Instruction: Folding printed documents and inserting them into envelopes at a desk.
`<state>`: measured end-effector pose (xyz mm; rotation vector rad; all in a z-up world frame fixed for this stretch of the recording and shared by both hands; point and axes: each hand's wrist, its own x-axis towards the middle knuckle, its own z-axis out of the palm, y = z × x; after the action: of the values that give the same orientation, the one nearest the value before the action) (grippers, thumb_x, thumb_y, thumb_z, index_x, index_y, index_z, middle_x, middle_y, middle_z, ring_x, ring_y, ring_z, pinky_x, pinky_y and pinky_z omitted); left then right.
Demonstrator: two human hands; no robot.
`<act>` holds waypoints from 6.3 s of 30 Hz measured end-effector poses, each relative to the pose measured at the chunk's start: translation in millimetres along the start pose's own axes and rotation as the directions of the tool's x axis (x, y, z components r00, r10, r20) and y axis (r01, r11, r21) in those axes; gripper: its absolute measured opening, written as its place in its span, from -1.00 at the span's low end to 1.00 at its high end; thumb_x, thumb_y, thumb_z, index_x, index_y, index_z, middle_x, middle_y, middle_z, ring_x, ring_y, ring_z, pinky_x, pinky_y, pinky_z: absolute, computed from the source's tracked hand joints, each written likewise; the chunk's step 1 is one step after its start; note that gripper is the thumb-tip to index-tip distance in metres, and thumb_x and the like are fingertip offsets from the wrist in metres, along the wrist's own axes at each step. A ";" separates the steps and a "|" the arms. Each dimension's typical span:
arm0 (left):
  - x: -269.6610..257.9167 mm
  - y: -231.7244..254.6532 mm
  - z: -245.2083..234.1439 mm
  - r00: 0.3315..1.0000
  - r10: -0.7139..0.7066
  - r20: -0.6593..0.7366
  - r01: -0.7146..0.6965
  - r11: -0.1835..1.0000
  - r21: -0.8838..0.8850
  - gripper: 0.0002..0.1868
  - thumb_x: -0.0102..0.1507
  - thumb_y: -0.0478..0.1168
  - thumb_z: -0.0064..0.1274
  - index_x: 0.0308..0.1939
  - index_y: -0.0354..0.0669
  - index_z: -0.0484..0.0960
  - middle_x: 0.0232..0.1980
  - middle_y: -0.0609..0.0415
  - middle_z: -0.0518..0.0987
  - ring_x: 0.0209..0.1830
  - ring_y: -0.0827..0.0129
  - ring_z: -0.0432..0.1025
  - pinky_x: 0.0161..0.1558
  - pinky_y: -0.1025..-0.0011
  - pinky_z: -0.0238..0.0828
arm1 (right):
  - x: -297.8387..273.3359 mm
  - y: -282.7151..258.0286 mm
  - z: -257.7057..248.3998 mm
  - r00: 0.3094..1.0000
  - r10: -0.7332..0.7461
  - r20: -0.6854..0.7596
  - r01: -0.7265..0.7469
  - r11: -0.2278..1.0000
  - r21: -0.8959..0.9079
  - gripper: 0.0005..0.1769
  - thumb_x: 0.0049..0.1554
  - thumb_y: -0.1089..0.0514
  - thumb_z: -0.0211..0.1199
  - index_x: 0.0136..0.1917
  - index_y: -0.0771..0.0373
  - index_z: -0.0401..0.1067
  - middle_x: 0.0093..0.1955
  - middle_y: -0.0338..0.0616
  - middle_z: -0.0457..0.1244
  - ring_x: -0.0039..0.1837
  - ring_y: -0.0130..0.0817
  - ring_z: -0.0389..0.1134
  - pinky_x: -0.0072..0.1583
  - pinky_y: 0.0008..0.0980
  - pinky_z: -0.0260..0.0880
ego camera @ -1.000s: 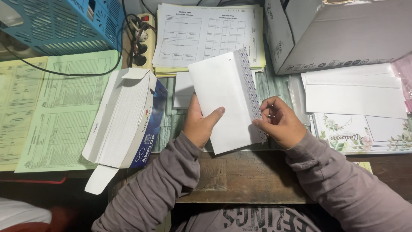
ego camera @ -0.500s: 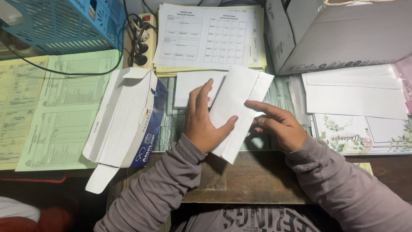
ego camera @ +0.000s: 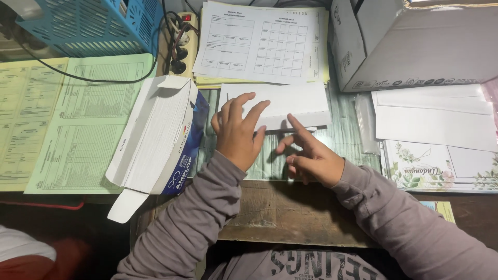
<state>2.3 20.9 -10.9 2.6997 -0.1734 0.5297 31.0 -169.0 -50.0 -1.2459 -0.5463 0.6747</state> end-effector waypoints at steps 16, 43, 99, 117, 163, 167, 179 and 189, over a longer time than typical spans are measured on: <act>-0.3 -30.1 21.8 0.980 -0.076 0.184 0.052 0.990 0.128 -0.63 0.15 -0.31 -0.14 0.04 0.10 0.40 0.12 0.16 0.25 0.29 0.28 0.03 0.13 -0.08 -0.26 | -6.2 -6.6 -44.5 0.922 -0.362 -0.139 -0.041 0.267 -0.963 -0.53 -0.02 0.09 0.16 0.20 0.01 0.33 0.13 -0.13 0.14 0.18 -0.09 0.12 0.15 -0.13 0.14; 16.2 -24.2 12.9 0.968 -0.032 0.251 0.011 0.996 0.083 -0.23 0.01 0.06 -0.11 0.29 -0.02 0.14 0.36 -0.11 0.03 0.37 -0.10 -0.13 0.21 -0.19 -0.25 | 34.9 -13.9 -27.7 0.997 -0.038 -0.071 -0.075 -0.107 -0.991 -0.28 -0.02 0.08 -0.17 0.43 -0.07 -0.14 0.45 -0.11 -0.18 0.46 -0.05 -0.19 0.30 0.18 -0.15; 25.3 -25.7 7.1 0.881 -0.228 0.414 0.169 0.970 0.174 -0.17 0.17 0.36 -0.42 0.38 0.03 -0.09 0.44 -0.02 -0.18 0.44 0.06 -0.26 0.33 0.01 -0.32 | 41.8 -3.7 -29.8 0.990 -0.023 -0.142 -0.143 -0.054 -0.988 -0.17 -0.11 -0.20 -0.21 0.44 -0.10 -0.18 0.46 -0.01 -0.22 0.49 -0.06 -0.25 0.37 -0.04 -0.20; 20.9 -35.8 13.4 0.983 -0.111 0.147 0.103 0.993 0.062 -0.22 0.13 0.27 -0.16 0.26 -0.12 0.16 0.29 -0.05 0.16 0.37 0.07 -0.03 0.28 -0.09 -0.25 | 94.3 -8.9 -91.5 0.942 -0.286 -0.177 -0.202 -0.061 -0.978 -0.53 0.03 0.13 0.16 0.23 -0.04 0.20 0.08 -0.21 0.21 0.22 -0.15 0.19 0.13 -0.16 0.27; -24.7 53.8 -38.1 0.797 0.556 -0.237 -0.542 0.831 0.126 -0.62 -0.22 -0.16 0.27 -0.34 0.01 0.56 -0.47 0.12 0.28 -0.39 0.18 0.31 -0.22 0.15 0.40 | -34.3 -43.8 -43.7 0.884 -0.133 -0.448 -0.024 0.944 -0.328 -0.69 0.13 0.20 -0.14 -0.10 0.37 0.41 -0.32 0.07 0.30 -0.18 -0.27 0.30 -0.19 -0.34 0.37; -47.9 59.8 -34.9 0.831 0.481 0.280 -0.498 0.867 -0.015 -0.13 -0.33 -0.10 0.33 0.05 -0.02 0.35 -0.07 0.00 0.32 -0.10 0.12 0.20 -0.10 0.12 0.10 | -35.8 -59.9 -48.1 0.899 0.166 -0.406 -0.138 0.986 0.096 -0.33 -0.10 -0.37 -0.18 -0.10 0.25 0.31 -0.22 -0.01 0.25 -0.20 -0.17 0.26 -0.16 -0.23 0.25; -52.5 75.2 -49.5 0.651 0.377 0.659 -0.174 0.919 -0.354 -0.23 0.07 0.29 -0.23 0.20 -0.12 0.19 0.26 -0.19 0.13 0.18 -0.05 0.03 0.00 -0.09 0.03 | -52.7 -64.0 -50.7 0.770 0.169 -0.615 -0.614 0.460 -0.642 -0.50 -0.15 0.01 0.29 -0.01 0.10 0.13 -0.40 -0.19 0.16 -0.36 -0.32 0.15 -0.24 -0.35 0.13; -18.5 53.8 -43.8 0.598 0.303 0.742 -0.185 0.953 -0.240 -0.27 -0.02 0.03 0.17 0.15 -0.13 0.29 0.21 -0.24 0.20 0.24 -0.15 0.03 0.09 -0.12 0.00 | -55.5 -57.3 -47.5 0.854 -0.035 -0.518 -0.350 0.700 -0.623 -0.65 -0.06 0.14 0.27 -0.16 0.29 0.14 -0.45 -0.02 0.15 -0.34 -0.16 0.27 -0.33 -0.25 0.26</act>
<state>-39.9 -10.5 38.0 2.5802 -0.7930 -0.6207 35.5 -250.9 -6.5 -2.1459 -0.2449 0.2411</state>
